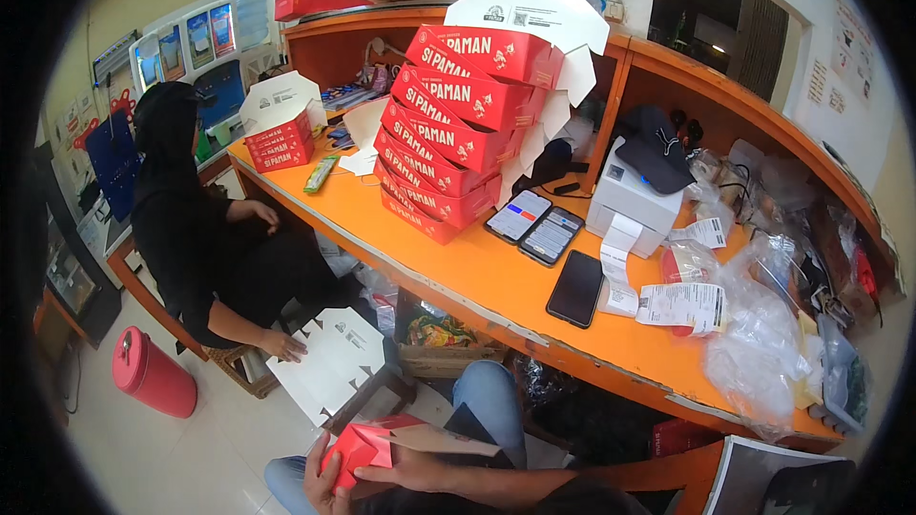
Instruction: The person assembles cardboard food boxes by hand. The person takes flat packaging sheets, folds them into a box shape, and stacks the completed boxes on a desk.
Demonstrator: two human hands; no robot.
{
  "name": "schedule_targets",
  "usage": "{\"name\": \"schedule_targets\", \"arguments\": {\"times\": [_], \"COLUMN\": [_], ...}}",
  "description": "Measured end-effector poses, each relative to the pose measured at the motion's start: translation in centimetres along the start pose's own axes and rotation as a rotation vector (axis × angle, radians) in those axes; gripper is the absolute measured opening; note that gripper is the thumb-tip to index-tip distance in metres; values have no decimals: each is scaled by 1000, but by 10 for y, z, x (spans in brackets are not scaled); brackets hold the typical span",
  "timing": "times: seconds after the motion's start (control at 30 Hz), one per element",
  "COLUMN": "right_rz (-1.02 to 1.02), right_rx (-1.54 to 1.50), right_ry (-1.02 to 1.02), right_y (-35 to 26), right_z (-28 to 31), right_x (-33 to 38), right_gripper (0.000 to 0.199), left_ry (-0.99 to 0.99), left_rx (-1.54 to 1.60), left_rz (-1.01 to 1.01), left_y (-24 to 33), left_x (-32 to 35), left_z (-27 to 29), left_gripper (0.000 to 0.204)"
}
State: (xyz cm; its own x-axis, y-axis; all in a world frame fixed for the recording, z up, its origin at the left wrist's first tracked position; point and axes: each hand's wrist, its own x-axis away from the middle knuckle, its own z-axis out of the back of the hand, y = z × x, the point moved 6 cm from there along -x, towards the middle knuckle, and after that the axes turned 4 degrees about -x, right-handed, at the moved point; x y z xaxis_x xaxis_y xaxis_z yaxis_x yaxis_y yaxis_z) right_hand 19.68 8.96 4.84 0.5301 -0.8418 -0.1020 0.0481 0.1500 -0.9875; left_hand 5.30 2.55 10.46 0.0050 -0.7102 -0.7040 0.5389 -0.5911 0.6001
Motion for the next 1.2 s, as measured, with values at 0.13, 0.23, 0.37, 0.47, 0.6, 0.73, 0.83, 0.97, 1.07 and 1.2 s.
{"name": "schedule_targets", "arguments": {"times": [0.13,0.23,0.37,0.47,0.6,0.73,0.83,0.97,1.07,1.2], "right_rz": [-16,-152,-77,-185,-150,457,412,494,128,646], "right_rx": [-673,-875,-180,-165,-39,466,583,506,523,1032], "right_ry": [-253,-309,-88,-85,-136,81,81,128,-275,-355], "right_y": [-32,-15,-1,-3,-13,-28,-18,-29,-6,-54], "right_z": [-21,-17,18,50,45,16,2,-10,-18,-19], "right_x": [7,6,-6,-9,-10,-8,-8,-18,-26,-34], "right_gripper": [57,43,29,27,24,15,15,16,29,34], "left_ry": [39,51,-50,-111,-182,-15,163,226,333,554], "left_rx": [245,295,-39,-129,153,-192,-315,-127,-70,167], "left_rz": [412,577,292,57,373,217,174,469,647,980], "left_y": [-29,-38,-29,-32,-81,-22,-19,-47,-57,-121], "left_x": [16,20,11,17,64,11,18,45,43,74], "left_z": [0,6,11,7,-4,7,4,2,14,62], "left_gripper": [32,29,23,23,37,22,17,22,19,23]}}
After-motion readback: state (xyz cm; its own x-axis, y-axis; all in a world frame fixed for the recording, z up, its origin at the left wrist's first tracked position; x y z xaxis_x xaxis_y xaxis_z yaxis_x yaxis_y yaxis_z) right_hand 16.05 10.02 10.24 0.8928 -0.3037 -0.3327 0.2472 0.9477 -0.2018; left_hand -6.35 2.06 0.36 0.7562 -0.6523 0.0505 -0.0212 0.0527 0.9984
